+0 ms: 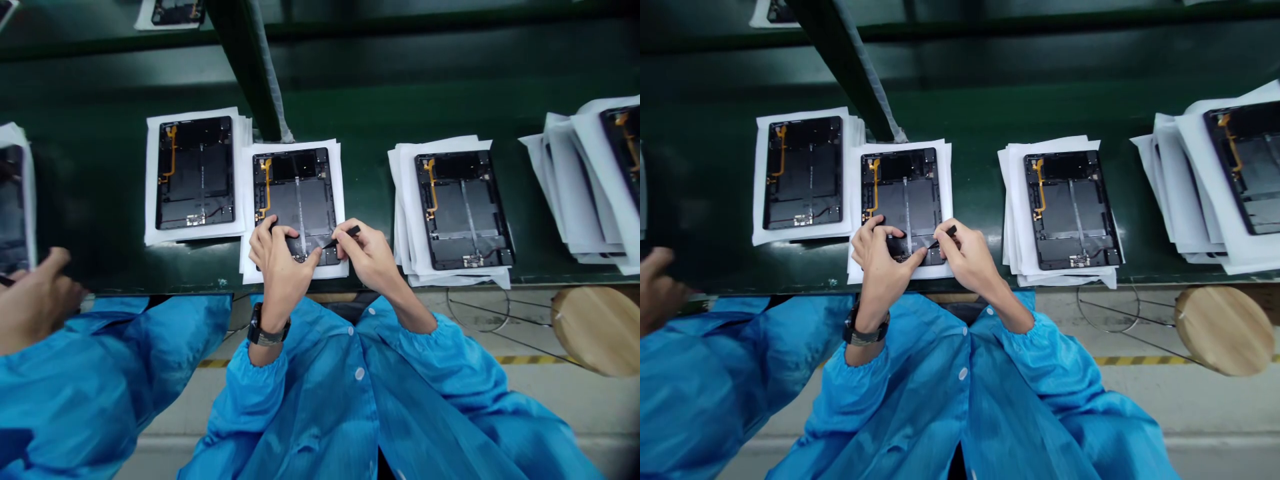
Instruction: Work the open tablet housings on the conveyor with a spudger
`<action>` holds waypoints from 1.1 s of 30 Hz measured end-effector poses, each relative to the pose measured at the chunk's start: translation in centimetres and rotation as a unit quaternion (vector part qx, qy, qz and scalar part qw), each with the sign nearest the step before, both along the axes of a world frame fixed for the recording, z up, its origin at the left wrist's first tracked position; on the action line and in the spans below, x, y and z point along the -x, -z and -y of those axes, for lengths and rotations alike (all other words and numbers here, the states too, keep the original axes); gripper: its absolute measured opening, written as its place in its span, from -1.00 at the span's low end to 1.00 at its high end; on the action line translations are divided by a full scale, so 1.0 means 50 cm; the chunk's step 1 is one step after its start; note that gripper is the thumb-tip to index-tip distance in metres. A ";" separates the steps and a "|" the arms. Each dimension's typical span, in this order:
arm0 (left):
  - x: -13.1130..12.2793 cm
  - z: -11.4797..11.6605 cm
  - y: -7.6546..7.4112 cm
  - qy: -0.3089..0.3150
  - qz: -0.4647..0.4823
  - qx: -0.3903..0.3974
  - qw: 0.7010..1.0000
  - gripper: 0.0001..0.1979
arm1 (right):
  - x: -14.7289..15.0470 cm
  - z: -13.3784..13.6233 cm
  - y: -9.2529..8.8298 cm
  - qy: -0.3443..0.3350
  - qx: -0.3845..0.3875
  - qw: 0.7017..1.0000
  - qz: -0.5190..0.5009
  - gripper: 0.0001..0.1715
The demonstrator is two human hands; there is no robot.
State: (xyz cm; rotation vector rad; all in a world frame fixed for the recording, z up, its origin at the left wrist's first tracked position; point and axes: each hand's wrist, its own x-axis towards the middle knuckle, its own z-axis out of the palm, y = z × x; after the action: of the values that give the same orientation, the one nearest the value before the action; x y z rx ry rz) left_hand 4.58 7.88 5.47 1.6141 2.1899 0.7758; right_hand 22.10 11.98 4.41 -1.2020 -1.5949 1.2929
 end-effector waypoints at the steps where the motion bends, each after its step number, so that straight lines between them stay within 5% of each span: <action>1: 0.000 0.000 0.000 0.000 0.001 0.000 1.000 -0.59 | -0.001 -0.001 -0.001 -0.002 -0.004 1.000 0.007 -0.77; 20: -0.008 -0.007 -0.003 -0.018 -0.006 0.010 1.000 -0.55 | -0.011 -0.010 -0.011 -0.009 0.009 1.000 -0.004 -0.77; 29: -0.007 -0.005 0.002 -0.015 -0.015 -0.002 1.000 -0.58 | -0.008 0.022 -0.006 0.014 -0.196 0.970 0.142 -0.80; 33: -0.007 -0.007 0.002 -0.019 -0.018 -0.007 1.000 -0.58 | -0.001 0.034 0.006 0.026 -0.230 0.958 0.170 -0.78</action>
State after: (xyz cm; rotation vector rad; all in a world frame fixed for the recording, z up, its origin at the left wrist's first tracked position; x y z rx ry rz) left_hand 4.92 8.21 5.39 1.6107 2.2501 0.7805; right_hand 22.17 10.26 4.11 -1.1941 -1.9563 0.6414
